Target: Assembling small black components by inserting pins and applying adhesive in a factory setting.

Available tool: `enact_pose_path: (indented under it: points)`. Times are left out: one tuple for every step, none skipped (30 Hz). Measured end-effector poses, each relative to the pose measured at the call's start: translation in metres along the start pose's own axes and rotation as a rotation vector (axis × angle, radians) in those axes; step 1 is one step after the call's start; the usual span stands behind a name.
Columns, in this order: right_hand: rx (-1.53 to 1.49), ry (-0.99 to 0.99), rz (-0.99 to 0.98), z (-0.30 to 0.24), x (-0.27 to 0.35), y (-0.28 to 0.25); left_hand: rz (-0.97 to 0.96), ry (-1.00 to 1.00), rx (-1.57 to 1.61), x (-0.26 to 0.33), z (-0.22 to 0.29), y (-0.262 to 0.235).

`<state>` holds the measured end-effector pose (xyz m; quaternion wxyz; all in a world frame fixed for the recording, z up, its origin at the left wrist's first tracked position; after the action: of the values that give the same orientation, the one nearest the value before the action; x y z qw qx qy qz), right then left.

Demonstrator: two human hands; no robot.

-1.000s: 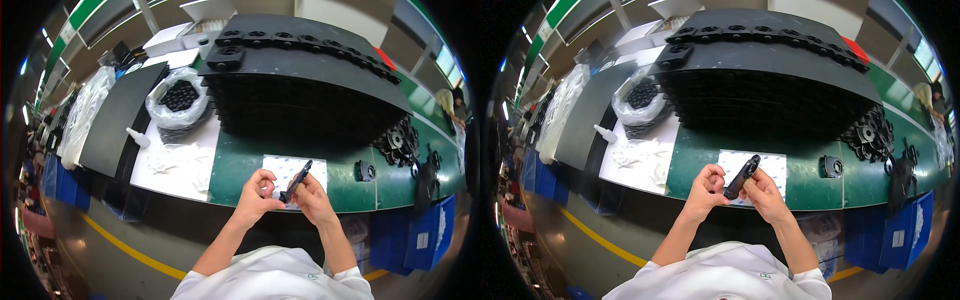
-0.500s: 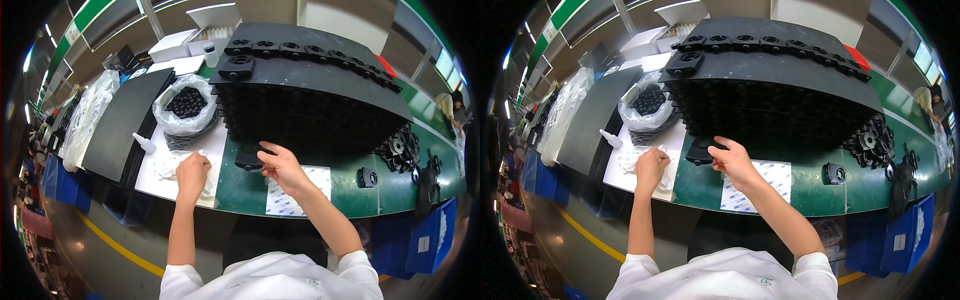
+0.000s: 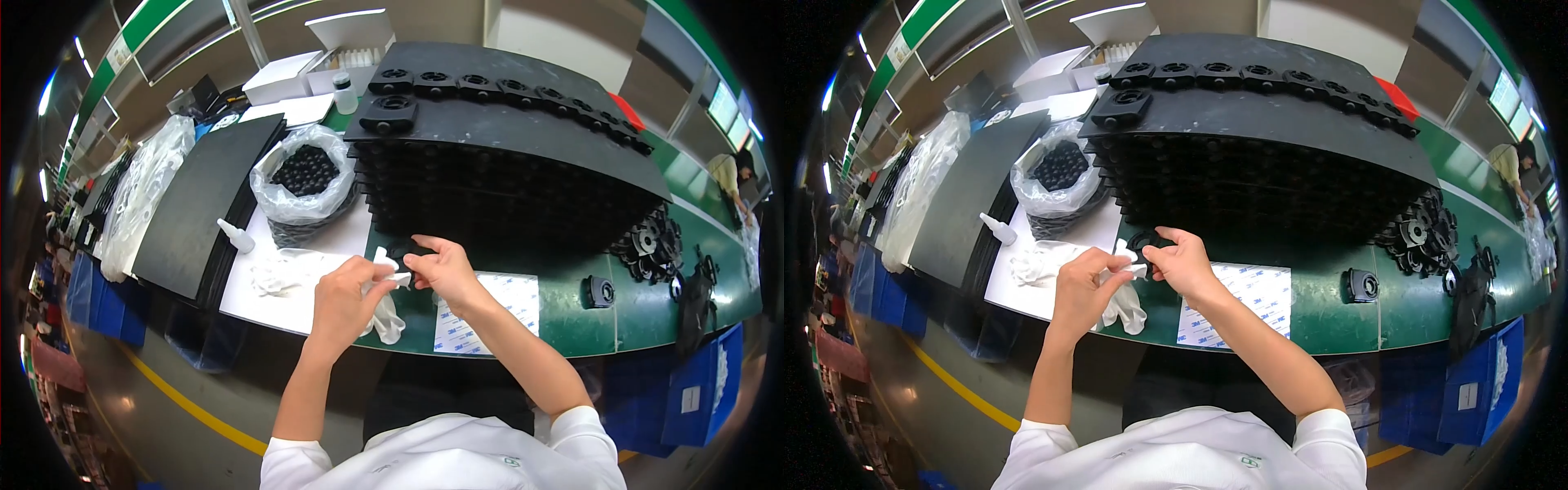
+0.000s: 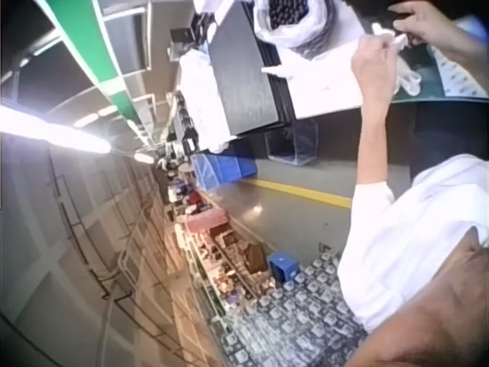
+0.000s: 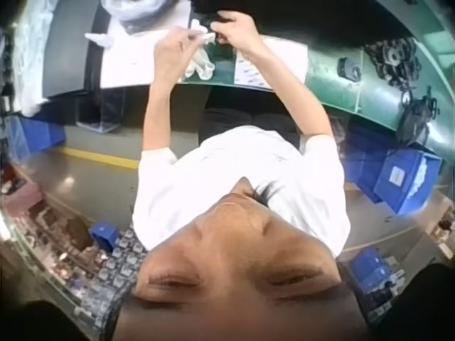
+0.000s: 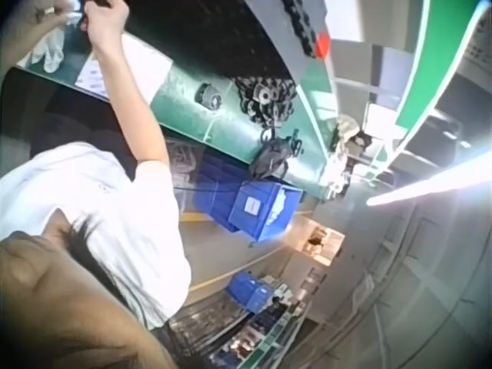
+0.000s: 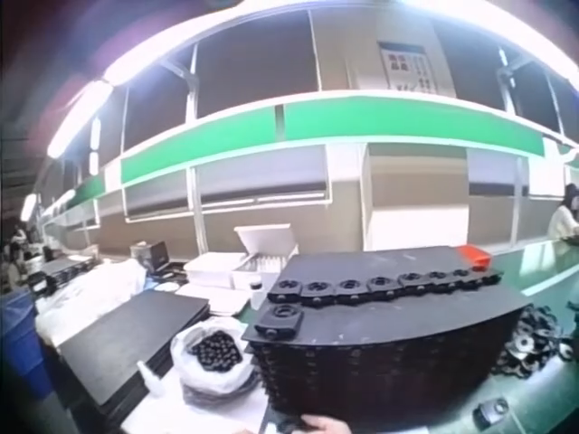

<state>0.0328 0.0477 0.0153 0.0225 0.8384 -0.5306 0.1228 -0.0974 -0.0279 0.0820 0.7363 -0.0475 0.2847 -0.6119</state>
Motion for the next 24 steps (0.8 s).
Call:
enact_pose_path:
  points:
    - [0.041,-0.059,0.016,-0.003,0.003,-0.001,-0.053,0.012,-0.023,0.002,-0.001,0.002]
    - [0.104,-0.112,0.018,-0.005,0.005,0.0,-0.105,0.023,-0.046,0.004,-0.001,0.005]
    - [0.148,-0.135,0.028,-0.006,0.008,0.001,-0.133,0.028,-0.043,0.006,0.001,0.005]
    - [0.193,-0.158,0.033,-0.008,0.012,0.002,-0.135,0.029,-0.041,0.008,0.004,0.005]
    - [0.21,-0.158,0.01,-0.01,0.014,0.002,-0.136,0.047,-0.06,0.012,0.008,0.005]
    - [0.21,-0.157,0.013,-0.01,0.016,0.003,-0.137,0.065,-0.079,0.015,0.01,0.005]
    - [0.208,-0.152,-0.011,-0.01,0.018,0.006,-0.117,0.144,-0.109,0.019,0.014,0.004]
    - [0.207,-0.148,-0.035,-0.01,0.02,0.008,-0.12,0.145,-0.107,0.022,0.014,0.002]
    - [0.235,-0.137,-0.053,-0.013,0.024,0.01,-0.13,0.203,-0.154,0.025,0.017,0.0]
    - [0.222,-0.137,-0.074,-0.013,0.025,0.012,-0.142,0.264,-0.199,0.027,0.02,-0.001]
    - [0.208,-0.137,-0.095,-0.013,0.026,0.015,-0.136,0.339,-0.218,0.029,0.021,-0.003]
    - [0.205,-0.111,-0.113,-0.012,0.028,0.017,-0.14,0.341,-0.216,0.032,0.022,-0.005]
    - [0.204,-0.111,-0.106,-0.012,0.028,0.017,-0.149,0.383,-0.282,0.035,0.026,-0.006]
    - [0.159,-0.085,-0.135,-0.011,0.029,0.019,-0.157,0.424,-0.348,0.037,0.029,-0.007]
    - [0.114,-0.059,-0.164,-0.01,0.031,0.02,-0.176,0.475,-0.382,0.039,0.03,-0.009]
    - [0.113,-0.059,-0.157,-0.011,0.03,0.016,-0.178,0.515,-0.459,0.039,0.032,-0.013]
    - [0.073,-0.035,-0.199,-0.013,0.029,0.01,-0.181,0.559,-0.53,0.037,0.034,-0.017]
    - [0.033,-0.012,-0.239,-0.015,0.03,0.002,-0.184,0.54,-0.693,0.032,0.028,-0.025]
    - [0.028,-0.05,-0.305,-0.03,0.038,0.001,-0.118,0.532,-0.709,0.029,0.022,-0.044]
    - [0.078,-0.15,-0.311,-0.046,0.045,-0.008,-0.056,0.526,-0.725,0.024,0.019,-0.057]
    - [0.129,-0.249,-0.315,-0.063,0.054,-0.018,0.006,0.52,-0.738,0.02,0.019,-0.066]
    - [0.204,-0.332,-0.249,-0.083,0.063,-0.032,0.004,0.527,-0.729,0.017,0.015,-0.065]
    - [0.214,-0.413,-0.218,-0.099,0.065,-0.037,0.05,0.461,-0.692,0.022,0.009,-0.075]
    - [0.208,-0.483,-0.146,-0.117,0.067,-0.048,0.094,0.41,-0.633,0.023,0.002,-0.079]
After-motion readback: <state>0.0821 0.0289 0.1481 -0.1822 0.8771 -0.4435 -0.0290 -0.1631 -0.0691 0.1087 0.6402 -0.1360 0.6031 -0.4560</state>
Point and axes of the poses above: each hand's wrist, its own x-axis away from the middle knuckle, its own y-axis out of the palm, z = x × y, the point moved 6 cm from there along -x, towards the middle knuckle, and after that the axes turned 15 degrees about x, right-handed, at the moved point
